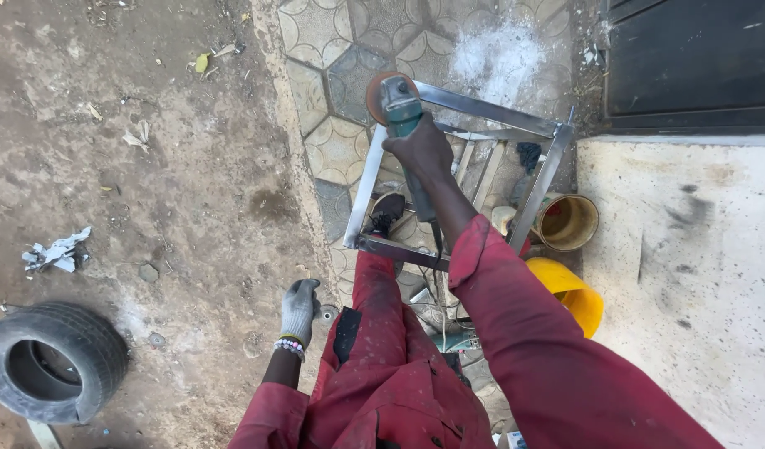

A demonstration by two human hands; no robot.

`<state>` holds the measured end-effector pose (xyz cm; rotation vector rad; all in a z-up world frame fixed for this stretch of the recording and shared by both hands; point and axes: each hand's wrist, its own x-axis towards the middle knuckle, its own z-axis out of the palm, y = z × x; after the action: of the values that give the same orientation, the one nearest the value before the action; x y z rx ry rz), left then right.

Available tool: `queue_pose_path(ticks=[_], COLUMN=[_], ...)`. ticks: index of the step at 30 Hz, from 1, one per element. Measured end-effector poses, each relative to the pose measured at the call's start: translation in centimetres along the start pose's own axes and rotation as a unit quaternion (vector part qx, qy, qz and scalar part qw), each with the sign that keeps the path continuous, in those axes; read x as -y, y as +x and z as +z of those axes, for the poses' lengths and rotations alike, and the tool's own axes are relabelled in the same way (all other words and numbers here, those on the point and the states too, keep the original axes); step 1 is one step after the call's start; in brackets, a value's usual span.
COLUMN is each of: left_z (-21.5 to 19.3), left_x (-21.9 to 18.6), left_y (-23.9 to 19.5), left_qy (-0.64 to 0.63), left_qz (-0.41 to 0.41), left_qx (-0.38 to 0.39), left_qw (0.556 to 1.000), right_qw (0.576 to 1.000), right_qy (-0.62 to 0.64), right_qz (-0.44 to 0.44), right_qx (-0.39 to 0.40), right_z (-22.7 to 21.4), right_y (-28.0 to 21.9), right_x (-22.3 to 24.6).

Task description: Smoothing weld joints on a square metal frame using a handheld angle grinder.

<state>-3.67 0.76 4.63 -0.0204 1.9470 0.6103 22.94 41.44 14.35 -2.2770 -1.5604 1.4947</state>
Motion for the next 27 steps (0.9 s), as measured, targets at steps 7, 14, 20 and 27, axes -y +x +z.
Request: queue_pose_path(ticks=[7, 14, 20, 27], left_z=[2.9, 9.8, 17.6, 23.8], left_x=[-9.2, -23.4, -30.2, -36.2], left_y=[-0.2, -2.1, 4.4, 8.1], left_qy=[-0.107, -0.111, -0.036, 0.052], left_qz=[0.027, 0.154, 0.234, 0.300], left_qx=[0.064, 0.141, 0.114, 0.098], left_qw=[0.992, 0.972, 0.965, 0.947], right_qw=[0.997, 0.992, 0.987, 0.961], right_qy=[0.007, 0.107, 0.159, 0.276], right_qz=[-0.019, 0.032, 0.035, -0.010], right_qx=[0.076, 0.064, 0.016, 0.004], right_z=[-2.7, -3.8, -4.4, -6.5], right_y=[-4.9, -8.7, -8.6, -11.6], right_x=[1.3, -2.5, -5.9, -5.8])
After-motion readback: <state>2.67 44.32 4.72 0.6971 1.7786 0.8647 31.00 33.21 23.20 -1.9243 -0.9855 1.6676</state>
